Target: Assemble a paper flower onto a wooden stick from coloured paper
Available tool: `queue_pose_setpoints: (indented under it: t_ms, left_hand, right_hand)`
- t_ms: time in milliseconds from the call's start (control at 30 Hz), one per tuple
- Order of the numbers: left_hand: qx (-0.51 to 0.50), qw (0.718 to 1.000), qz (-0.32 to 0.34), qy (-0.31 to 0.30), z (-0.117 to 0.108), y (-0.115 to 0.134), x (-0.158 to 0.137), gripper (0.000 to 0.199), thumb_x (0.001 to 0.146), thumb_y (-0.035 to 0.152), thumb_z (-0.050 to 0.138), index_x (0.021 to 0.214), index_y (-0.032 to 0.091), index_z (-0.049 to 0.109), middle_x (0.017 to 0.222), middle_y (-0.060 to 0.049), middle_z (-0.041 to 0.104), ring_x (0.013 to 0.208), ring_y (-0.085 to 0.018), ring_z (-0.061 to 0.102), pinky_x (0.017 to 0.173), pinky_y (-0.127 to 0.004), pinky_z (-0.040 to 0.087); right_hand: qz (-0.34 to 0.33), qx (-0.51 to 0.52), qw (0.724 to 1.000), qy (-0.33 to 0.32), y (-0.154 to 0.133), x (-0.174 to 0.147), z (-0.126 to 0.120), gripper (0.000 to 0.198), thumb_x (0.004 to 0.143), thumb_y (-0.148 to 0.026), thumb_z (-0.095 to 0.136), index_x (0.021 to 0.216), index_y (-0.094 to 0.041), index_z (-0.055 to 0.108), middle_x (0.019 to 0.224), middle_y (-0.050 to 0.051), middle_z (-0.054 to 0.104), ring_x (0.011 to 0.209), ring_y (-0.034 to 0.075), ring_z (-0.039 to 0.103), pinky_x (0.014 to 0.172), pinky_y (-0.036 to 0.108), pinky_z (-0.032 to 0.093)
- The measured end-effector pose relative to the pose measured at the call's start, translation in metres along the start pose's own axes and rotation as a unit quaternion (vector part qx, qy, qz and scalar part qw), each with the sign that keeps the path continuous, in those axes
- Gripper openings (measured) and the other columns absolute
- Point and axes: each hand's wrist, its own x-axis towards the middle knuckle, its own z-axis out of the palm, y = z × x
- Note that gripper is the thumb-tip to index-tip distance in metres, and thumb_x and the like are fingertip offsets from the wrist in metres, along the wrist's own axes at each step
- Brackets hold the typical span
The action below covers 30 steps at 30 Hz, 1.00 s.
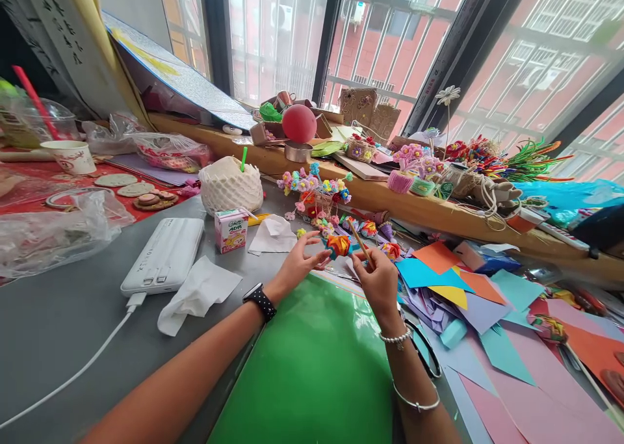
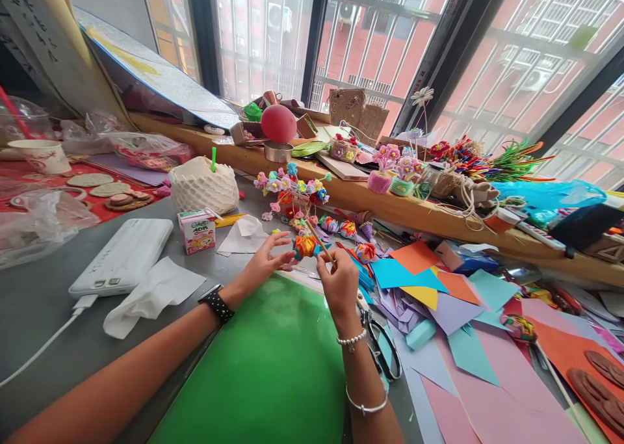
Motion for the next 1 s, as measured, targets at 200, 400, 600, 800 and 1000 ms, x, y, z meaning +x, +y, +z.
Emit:
queue_pose_setpoints:
  t_ms: [200, 400, 600, 800, 1000]
  left_hand:
    - [-0.016, 0.998, -0.049, -0.031, 0.004, 0.002, -0.001, 0.059, 0.062, 0.038, 0.066, 0.112, 0.018, 0.042, 0.111, -0.014, 0.047, 0.063, -0.013, 0.063, 0.059, -0.027, 0.052]
    - [-0.059, 0.997, -0.035, -0.032, 0.002, 0.002, -0.001, 0.055, 0.063, 0.036, 0.066, 0.110, 0.015, 0.046, 0.109, -0.014, 0.052, 0.080, -0.018, 0.062, 0.072, -0.031, 0.051]
    - [-0.036, 0.999, -0.008, -0.019, -0.005, -0.003, 0.002, 0.065, 0.058, 0.031, 0.070, 0.116, 0.017, 0.044, 0.110, -0.012, 0.056, 0.102, -0.024, 0.053, 0.084, -0.036, 0.044]
    - [-0.097, 0.995, -0.022, -0.003, -0.004, 0.003, 0.001, 0.059, 0.056, 0.027, 0.072, 0.109, 0.016, 0.049, 0.099, -0.008, 0.062, 0.089, -0.020, 0.059, 0.080, -0.032, 0.047]
    - [-0.103, 0.994, -0.035, -0.023, -0.002, 0.006, 0.000, 0.053, 0.057, 0.027, 0.071, 0.105, 0.014, 0.053, 0.093, -0.008, 0.064, 0.083, -0.017, 0.060, 0.075, -0.029, 0.049]
  right_hand:
    - [-0.039, -0.050, 0.997, 0.051, -0.004, -0.006, 0.011, 0.016, 0.077, -0.028, 0.045, 0.064, -0.018, 0.049, 0.064, 0.001, 0.052, 0.053, 0.012, 0.043, 0.052, 0.025, 0.033]
    - [-0.085, -0.040, 0.996, -0.010, -0.008, -0.010, 0.015, 0.015, 0.079, -0.028, 0.045, 0.070, -0.018, 0.051, 0.067, 0.002, 0.052, 0.054, 0.012, 0.045, 0.051, 0.024, 0.034]
    - [-0.111, -0.021, 0.992, -0.054, -0.009, -0.011, 0.017, 0.016, 0.078, -0.032, 0.047, 0.082, -0.019, 0.055, 0.080, 0.004, 0.058, 0.064, 0.015, 0.052, 0.056, 0.025, 0.039]
    - [-0.118, 0.018, 0.989, -0.092, -0.011, -0.008, 0.011, 0.024, 0.076, -0.039, 0.049, 0.088, -0.019, 0.057, 0.088, 0.006, 0.058, 0.072, 0.017, 0.055, 0.060, 0.025, 0.041]
    - [-0.100, 0.044, 0.989, -0.097, -0.004, 0.003, -0.008, 0.035, 0.086, -0.037, 0.032, 0.086, -0.019, 0.062, 0.082, 0.005, 0.056, 0.074, 0.016, 0.053, 0.062, 0.026, 0.040]
